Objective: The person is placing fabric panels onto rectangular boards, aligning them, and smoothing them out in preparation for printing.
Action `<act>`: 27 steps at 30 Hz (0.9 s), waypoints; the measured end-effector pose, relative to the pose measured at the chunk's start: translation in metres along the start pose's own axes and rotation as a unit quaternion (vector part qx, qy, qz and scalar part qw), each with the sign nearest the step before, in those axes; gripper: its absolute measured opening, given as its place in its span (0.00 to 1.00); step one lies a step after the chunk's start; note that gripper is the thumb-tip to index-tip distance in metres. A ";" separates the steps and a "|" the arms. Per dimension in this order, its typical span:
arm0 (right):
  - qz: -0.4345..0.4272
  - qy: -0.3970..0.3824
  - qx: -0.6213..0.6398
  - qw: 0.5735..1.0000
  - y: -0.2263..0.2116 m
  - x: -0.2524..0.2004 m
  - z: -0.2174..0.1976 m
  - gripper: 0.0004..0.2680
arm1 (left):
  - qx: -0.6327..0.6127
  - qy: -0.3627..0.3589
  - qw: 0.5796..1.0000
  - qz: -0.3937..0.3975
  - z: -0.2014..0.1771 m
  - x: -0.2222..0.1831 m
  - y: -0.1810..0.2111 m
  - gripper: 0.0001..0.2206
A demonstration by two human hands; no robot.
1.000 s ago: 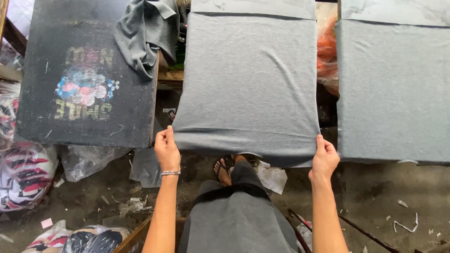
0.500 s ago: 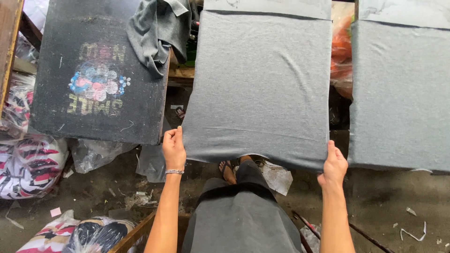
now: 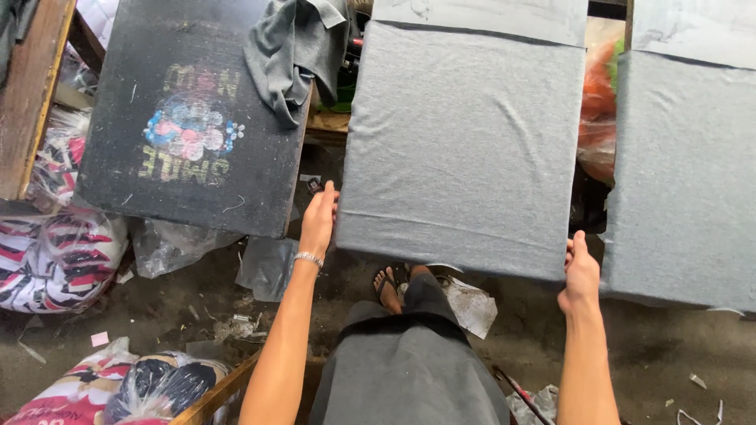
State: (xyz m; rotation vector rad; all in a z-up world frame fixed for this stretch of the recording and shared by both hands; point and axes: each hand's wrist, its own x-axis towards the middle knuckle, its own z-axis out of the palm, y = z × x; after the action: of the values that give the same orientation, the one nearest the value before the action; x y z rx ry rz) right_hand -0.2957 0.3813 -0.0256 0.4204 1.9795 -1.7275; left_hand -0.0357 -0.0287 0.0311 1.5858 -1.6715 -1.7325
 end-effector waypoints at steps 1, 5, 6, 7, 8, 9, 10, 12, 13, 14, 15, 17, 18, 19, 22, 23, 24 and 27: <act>-0.013 -0.003 -0.043 0.999 -0.002 0.007 -0.002 0.16 | -0.004 -0.010 1.000 0.015 0.004 0.005 0.007 0.23; -0.044 0.027 -0.053 0.997 -0.029 -0.013 0.028 0.12 | 0.089 0.041 0.993 0.071 0.017 0.055 -0.028 0.22; -0.054 0.035 -0.054 0.996 -0.008 0.009 0.013 0.11 | 0.073 0.065 0.991 0.094 0.016 0.056 -0.030 0.19; -0.065 0.046 -0.052 0.995 0.014 0.034 0.000 0.10 | 0.056 0.087 0.988 0.119 0.016 0.061 -0.030 0.18; -0.068 0.046 -0.051 0.995 0.004 0.027 0.010 0.10 | 0.055 0.087 0.987 0.121 0.018 0.067 -0.035 0.18; -0.064 0.053 -0.042 0.996 -0.004 0.015 0.014 0.08 | 0.046 0.076 0.992 0.094 0.019 0.067 -0.046 0.18; -0.061 0.059 -0.033 0.996 -0.012 0.004 0.020 0.07 | 0.036 0.065 0.995 0.067 0.021 0.068 -0.056 0.18; -0.039 0.045 -0.027 0.998 -0.019 0.008 0.024 0.08 | 0.022 0.053 0.998 0.035 0.018 0.073 -0.054 0.18; -0.017 0.034 -0.020 0.999 -0.024 0.010 0.024 0.09 | 0.009 0.038 0.999 0.004 0.019 0.076 -0.052 0.17; -0.015 0.036 -0.020 0.999 -0.042 0.003 0.036 0.09 | 0.011 0.036 0.999 0.002 0.019 0.081 -0.042 0.17; -0.009 0.025 -0.025 0.999 -0.061 -0.001 0.049 0.10 | 0.003 0.028 1.000 -0.007 0.020 0.087 -0.033 0.16; -0.002 0.020 -0.030 0.999 -0.068 0.023 0.056 0.11 | -0.003 0.016 1.000 -0.016 0.026 0.091 0.002 0.16; -0.001 0.010 -0.024 1.000 -0.055 0.052 0.050 0.11 | -0.017 0.012 1.000 -0.020 0.032 0.089 0.027 0.17; -0.001 -0.001 -0.018 1.000 -0.044 0.083 0.045 0.11 | -0.033 0.009 0.999 -0.022 0.037 0.088 0.053 0.18; 0.012 -0.019 -0.014 1.000 -0.073 0.120 0.065 0.15 | -0.028 0.001 1.000 0.005 0.060 0.132 0.087 0.18; 0.013 -0.016 -0.013 1.000 -0.066 0.150 0.062 0.15 | -0.026 -0.002 1.000 0.005 0.069 0.147 0.091 0.18; -0.010 -0.015 -0.015 1.000 -0.058 0.180 0.059 0.12 | -0.017 0.009 0.999 0.025 0.078 0.162 0.096 0.17; -0.046 0.001 -0.011 0.999 -0.086 0.210 0.085 0.07 | 0.010 0.034 0.997 0.068 0.099 0.209 0.099 0.15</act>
State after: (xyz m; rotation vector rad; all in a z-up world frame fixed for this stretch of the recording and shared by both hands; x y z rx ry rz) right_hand -0.5040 0.2677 -0.0744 0.3276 2.0467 -1.7588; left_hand -0.2394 -0.1683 -0.0174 1.4862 -1.7259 -1.5818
